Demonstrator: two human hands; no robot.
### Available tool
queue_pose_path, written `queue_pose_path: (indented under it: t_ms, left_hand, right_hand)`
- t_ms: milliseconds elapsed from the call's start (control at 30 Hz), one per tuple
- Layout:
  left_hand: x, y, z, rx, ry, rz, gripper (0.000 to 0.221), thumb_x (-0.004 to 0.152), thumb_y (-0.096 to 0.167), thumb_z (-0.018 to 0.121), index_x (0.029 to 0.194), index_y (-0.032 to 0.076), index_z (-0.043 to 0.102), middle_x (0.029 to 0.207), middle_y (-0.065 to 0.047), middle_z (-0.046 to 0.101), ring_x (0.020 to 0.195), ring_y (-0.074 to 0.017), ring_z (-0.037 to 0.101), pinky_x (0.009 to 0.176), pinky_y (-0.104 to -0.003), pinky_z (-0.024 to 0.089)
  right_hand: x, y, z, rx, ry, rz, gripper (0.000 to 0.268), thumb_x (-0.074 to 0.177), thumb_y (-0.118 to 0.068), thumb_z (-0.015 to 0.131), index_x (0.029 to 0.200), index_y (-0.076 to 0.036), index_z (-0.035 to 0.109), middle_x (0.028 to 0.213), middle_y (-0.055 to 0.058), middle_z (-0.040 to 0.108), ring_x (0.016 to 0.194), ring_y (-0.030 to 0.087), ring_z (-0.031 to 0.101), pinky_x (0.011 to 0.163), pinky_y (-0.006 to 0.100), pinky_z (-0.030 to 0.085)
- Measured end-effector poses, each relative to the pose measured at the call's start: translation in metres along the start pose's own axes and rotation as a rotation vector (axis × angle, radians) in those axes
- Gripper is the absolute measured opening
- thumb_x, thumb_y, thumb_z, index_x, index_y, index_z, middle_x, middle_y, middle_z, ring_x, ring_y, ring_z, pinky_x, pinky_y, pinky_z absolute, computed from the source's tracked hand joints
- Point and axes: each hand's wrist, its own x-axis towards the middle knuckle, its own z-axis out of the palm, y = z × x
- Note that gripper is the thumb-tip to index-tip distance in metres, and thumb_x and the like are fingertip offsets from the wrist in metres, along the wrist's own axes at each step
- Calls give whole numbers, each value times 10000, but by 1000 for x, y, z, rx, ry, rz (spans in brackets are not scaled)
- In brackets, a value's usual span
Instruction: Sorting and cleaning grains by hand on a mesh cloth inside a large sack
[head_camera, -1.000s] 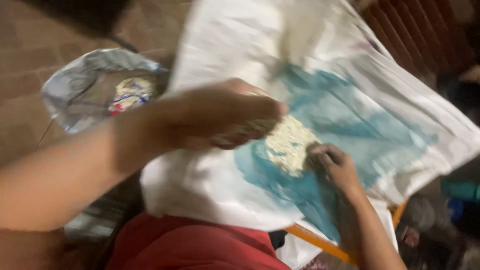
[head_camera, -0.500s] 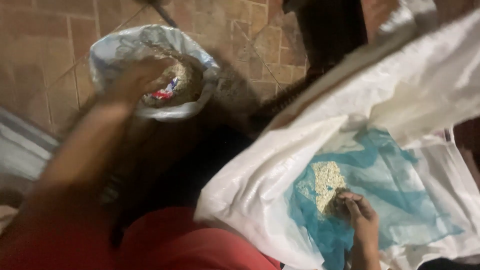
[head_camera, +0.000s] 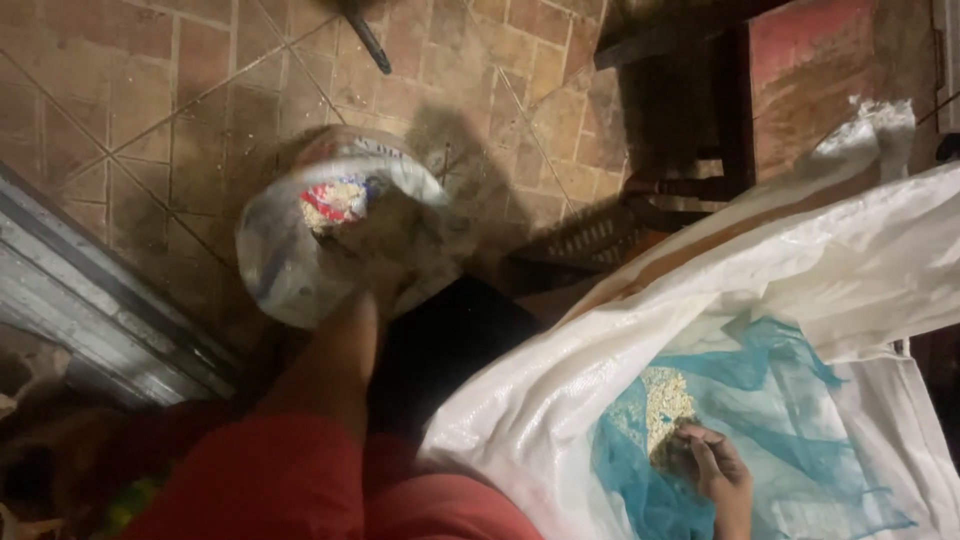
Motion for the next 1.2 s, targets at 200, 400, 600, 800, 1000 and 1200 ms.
queue_pose_path:
  t_ms: [200, 400, 600, 800, 1000, 1200]
  left_hand:
    - [-46, 35, 0, -1137, 430, 149, 272, 853, 53, 357, 946, 34, 611, 892, -99, 631, 777, -182, 562, 759, -273, 484]
    - [-24, 11, -70, -289, 355, -440, 876, 980, 642, 572, 1441, -95, 464, 1150, -281, 660, 1055, -436, 666, 911, -499, 557]
    - [-40, 72, -201, -1173, 101, -367, 1231, 644, 878, 197, 1620, 128, 217, 1654, -219, 301, 1467, -400, 435, 1136, -637, 397]
    - [25, 31, -211, -1415, 245, -677, 1416, 420, 905, 298, 1397, -94, 525, 1363, -277, 672, 1219, -394, 724, 1027, -537, 600]
    - [60, -53, -152, -1040, 383, -783, 605, 974, 542, 309, 1414, 186, 522, 1209, -85, 659, 805, -201, 596, 638, -375, 509]
    - [-6, 28, -111, -1010, 522, -55, 424, 1041, 328, 370, 1043, 6, 645, 1003, -81, 622, 870, -158, 525, 783, -302, 469]
  right_hand:
    - [20, 27, -21, 9, -63, -77, 203, 1043, 34, 507, 1183, 102, 637, 1162, 181, 677, 990, 243, 637, 896, 340, 517]
    - [32, 39, -32, 26, -75, -18, 229, 1052, 5, 518, 1230, 100, 626, 1168, 191, 671, 993, 254, 649, 837, 382, 545]
    - [19, 22, -16, 90, -84, -10, 210, 1064, -13, 516, 1225, 80, 612, 1110, 206, 657, 956, 266, 646, 834, 405, 548]
    - [-7, -7, 7, -41, -21, -34, 237, 1061, 21, 494, 1236, 88, 639, 1135, 187, 677, 988, 274, 657, 886, 372, 539]
    - [-10, -7, 6, 1, -7, -26, 226, 1062, 7, 498, 1231, 72, 633, 1147, 168, 677, 969, 255, 648, 832, 352, 523]
    - [-33, -46, 36, -30, 64, 79, 218, 1074, -11, 486, 1204, 86, 631, 1145, 180, 664, 979, 262, 617, 886, 393, 517]
